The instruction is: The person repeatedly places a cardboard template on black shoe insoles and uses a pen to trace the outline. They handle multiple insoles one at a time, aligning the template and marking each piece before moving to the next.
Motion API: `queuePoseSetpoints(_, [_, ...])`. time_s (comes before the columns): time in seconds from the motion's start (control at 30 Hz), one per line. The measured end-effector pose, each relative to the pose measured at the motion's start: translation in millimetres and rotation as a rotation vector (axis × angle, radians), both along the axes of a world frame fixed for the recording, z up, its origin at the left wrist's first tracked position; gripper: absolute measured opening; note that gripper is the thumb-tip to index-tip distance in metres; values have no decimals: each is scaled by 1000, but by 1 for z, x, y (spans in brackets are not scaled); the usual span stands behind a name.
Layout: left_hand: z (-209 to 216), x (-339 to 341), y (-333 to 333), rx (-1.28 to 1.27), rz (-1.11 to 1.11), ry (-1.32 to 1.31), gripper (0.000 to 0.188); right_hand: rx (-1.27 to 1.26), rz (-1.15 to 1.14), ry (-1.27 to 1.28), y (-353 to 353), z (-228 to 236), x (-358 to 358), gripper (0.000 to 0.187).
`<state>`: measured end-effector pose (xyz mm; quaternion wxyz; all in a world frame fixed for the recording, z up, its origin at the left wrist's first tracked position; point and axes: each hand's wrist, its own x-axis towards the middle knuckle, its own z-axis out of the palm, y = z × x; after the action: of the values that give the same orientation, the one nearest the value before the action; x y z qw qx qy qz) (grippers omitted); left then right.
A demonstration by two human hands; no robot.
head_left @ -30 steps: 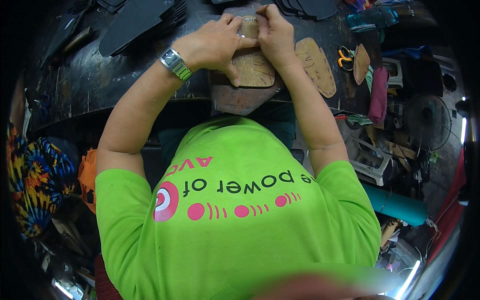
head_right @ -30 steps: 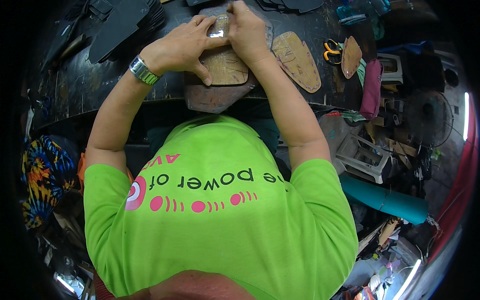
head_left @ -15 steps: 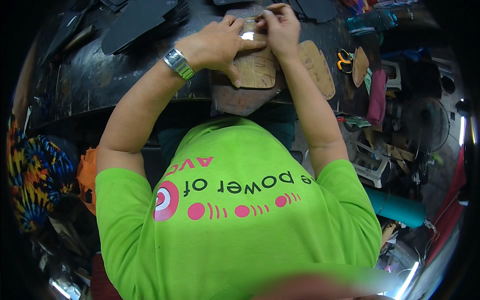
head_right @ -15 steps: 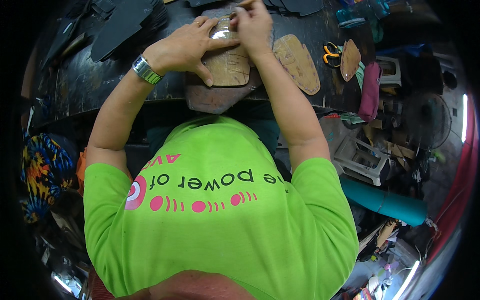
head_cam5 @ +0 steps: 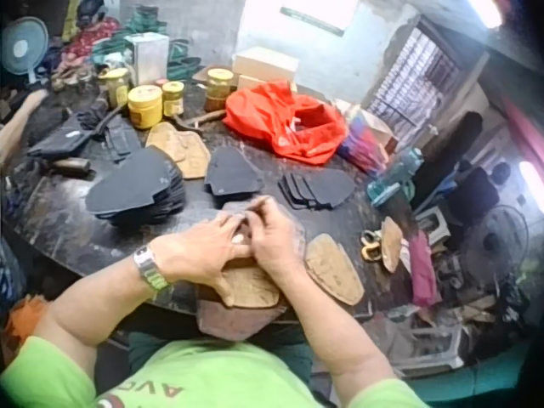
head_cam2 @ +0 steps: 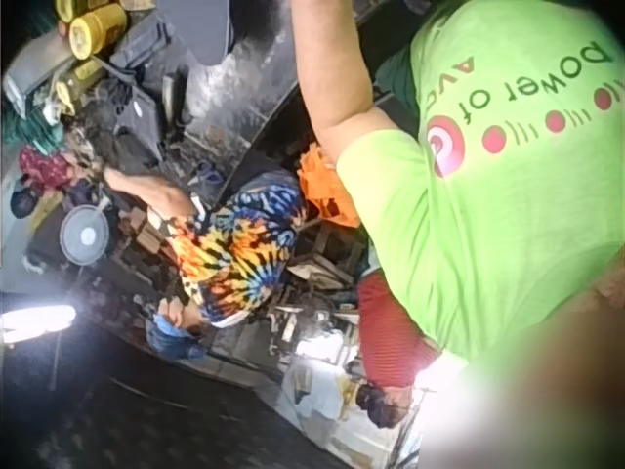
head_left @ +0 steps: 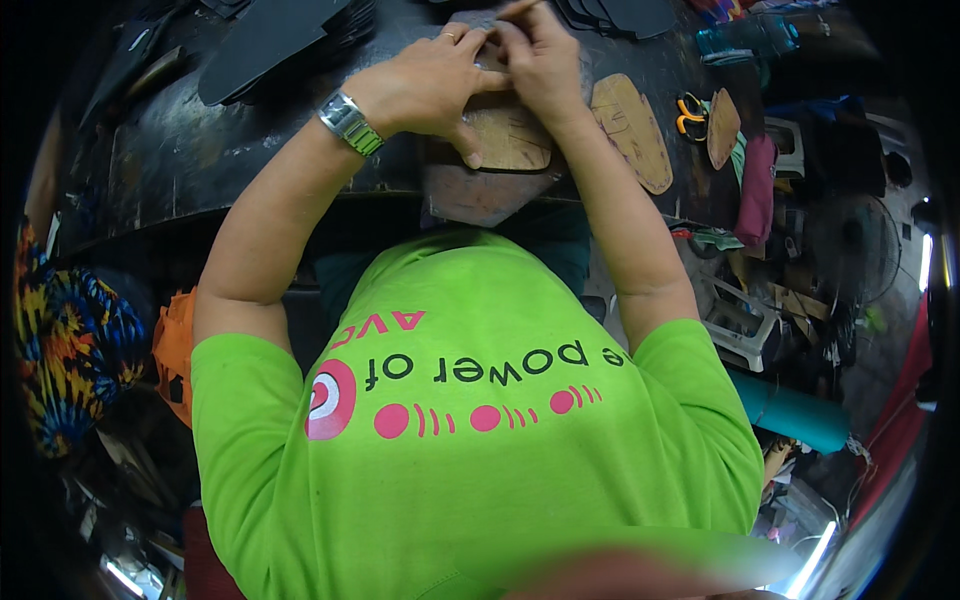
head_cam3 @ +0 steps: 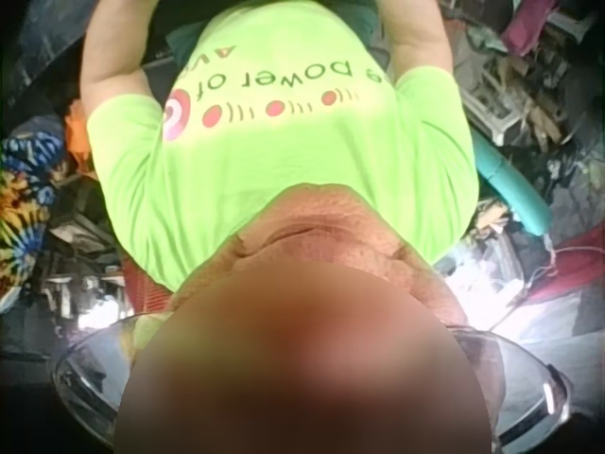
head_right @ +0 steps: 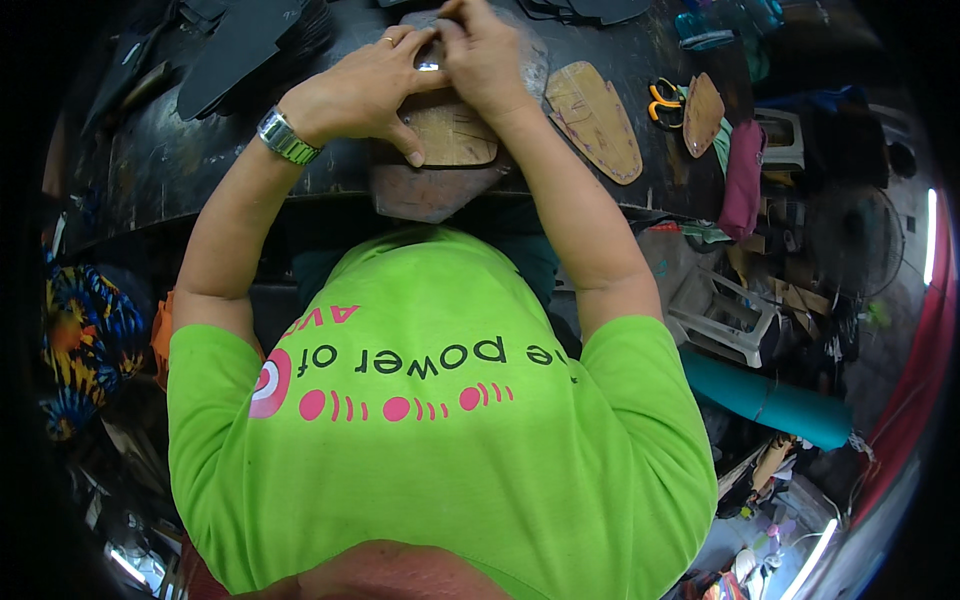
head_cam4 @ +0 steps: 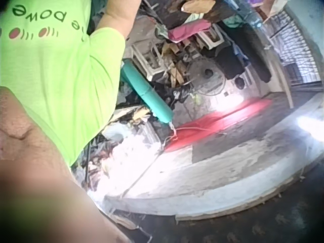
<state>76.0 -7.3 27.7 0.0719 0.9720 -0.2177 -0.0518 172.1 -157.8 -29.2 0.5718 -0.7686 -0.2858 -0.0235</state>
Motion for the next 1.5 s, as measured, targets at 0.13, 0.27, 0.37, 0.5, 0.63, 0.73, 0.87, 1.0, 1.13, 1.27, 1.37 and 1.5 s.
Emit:
queuePoseSetpoints(0.13, [-8, -3, 4, -68, 22, -18, 103, 78, 2, -94, 4, -8, -4, 6])
queuePoseSetpoints(0.27, [-19, -26, 8, -242, 170, -153, 106, 249, 45, 170, 4, -18, 5, 4])
queuePoseSetpoints(0.37, [-29, -44, 7, -247, 319, -200, 104, 384, 48, 350, -1, -20, 11, 3])
queuePoseSetpoints(0.5, [-37, -52, 7, -294, 361, -272, 100, 285, 63, 337, -3, -11, 5, 3])
queuePoseSetpoints(0.63, [-39, -52, 7, -323, 363, -280, 99, 60, 69, -14, 1, -3, -10, 5])
queuePoseSetpoints(0.73, [-39, -51, 9, -314, 355, -266, 98, -168, 32, -408, 3, -2, -14, 4])
queuePoseSetpoints(0.87, [-39, -49, 10, -316, 351, -257, 98, 84, 98, -41, 3, -4, -8, 3])
queuePoseSetpoints(1.0, [-40, -49, 11, -326, 351, -256, 98, 180, 290, 200, -2, -2, -6, 7])
queuePoseSetpoints(1.13, [-41, -47, 12, -342, 349, -259, 98, -31, 324, 28, -11, 5, -5, 12])
queuePoseSetpoints(1.27, [-42, -48, 12, -353, 362, -241, 98, 48, 290, 170, -20, 4, -15, 14])
queuePoseSetpoints(1.37, [-42, -48, 12, -309, 358, -257, 97, 156, 285, 238, -24, 2, -20, 14])
queuePoseSetpoints(1.5, [-41, -48, 13, -320, 339, -239, 97, -13, 337, 22, -25, 1, -28, 16])
